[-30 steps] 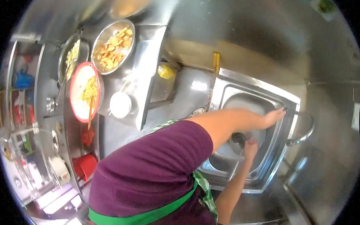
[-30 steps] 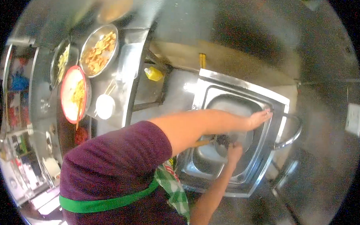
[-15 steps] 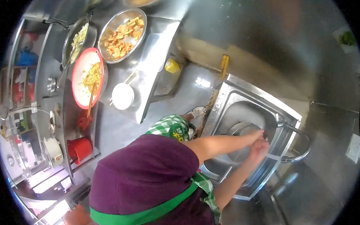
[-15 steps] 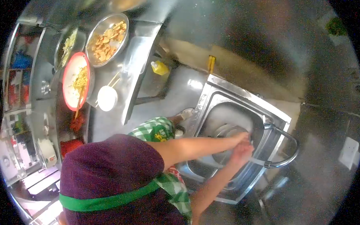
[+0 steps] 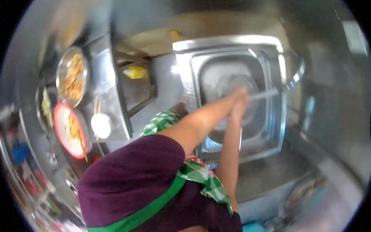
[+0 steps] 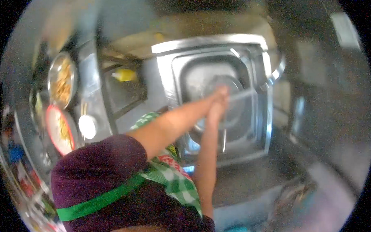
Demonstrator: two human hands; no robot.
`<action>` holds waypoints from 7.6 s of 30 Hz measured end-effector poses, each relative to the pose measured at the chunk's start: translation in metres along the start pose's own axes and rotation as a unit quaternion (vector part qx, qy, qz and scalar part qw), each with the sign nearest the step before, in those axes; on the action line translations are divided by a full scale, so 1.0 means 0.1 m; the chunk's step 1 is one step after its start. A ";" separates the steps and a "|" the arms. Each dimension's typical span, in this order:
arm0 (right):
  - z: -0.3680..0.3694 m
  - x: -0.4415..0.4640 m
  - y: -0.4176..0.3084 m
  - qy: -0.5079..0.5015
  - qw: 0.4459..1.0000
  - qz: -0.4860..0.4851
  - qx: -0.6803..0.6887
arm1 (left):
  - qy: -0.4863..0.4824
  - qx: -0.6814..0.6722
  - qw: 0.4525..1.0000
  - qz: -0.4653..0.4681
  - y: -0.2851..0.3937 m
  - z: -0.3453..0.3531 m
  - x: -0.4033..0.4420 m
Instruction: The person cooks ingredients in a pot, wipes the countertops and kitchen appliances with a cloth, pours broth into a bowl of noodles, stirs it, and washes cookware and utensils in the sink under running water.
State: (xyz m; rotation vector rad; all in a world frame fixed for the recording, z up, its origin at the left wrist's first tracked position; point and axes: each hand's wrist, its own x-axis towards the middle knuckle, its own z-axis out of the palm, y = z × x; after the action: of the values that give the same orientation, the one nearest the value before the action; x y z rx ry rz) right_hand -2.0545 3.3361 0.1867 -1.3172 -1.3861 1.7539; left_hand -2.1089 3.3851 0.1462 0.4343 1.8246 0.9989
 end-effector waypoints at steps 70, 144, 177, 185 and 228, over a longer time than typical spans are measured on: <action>-0.15 -0.23 -0.83 0.078 0.837 -0.309 -0.444 | -0.288 -0.231 0.919 -0.139 0.17 -1.03 -1.19; -0.17 0.49 -0.37 -0.040 0.987 0.109 -0.113 | -0.120 -0.218 0.960 -0.125 0.05 -0.78 -0.98; -0.23 0.78 0.90 -0.051 0.764 0.016 -0.643 | -0.124 -0.116 0.976 -0.133 0.20 -1.64 -1.29; 0.07 0.62 -0.05 0.056 0.897 -0.166 -0.405 | -0.080 0.044 0.985 0.149 0.13 -1.98 -1.67; 0.52 -0.88 0.51 -0.062 0.844 -0.023 -0.532 | -0.147 0.009 0.986 0.081 0.85 -2.24 -1.59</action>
State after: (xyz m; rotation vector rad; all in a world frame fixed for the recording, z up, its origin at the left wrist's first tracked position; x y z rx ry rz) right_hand -2.0613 3.2238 0.1704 -1.6347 -2.6217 0.9733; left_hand -2.2428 3.2312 0.3484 0.7132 1.5512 0.9712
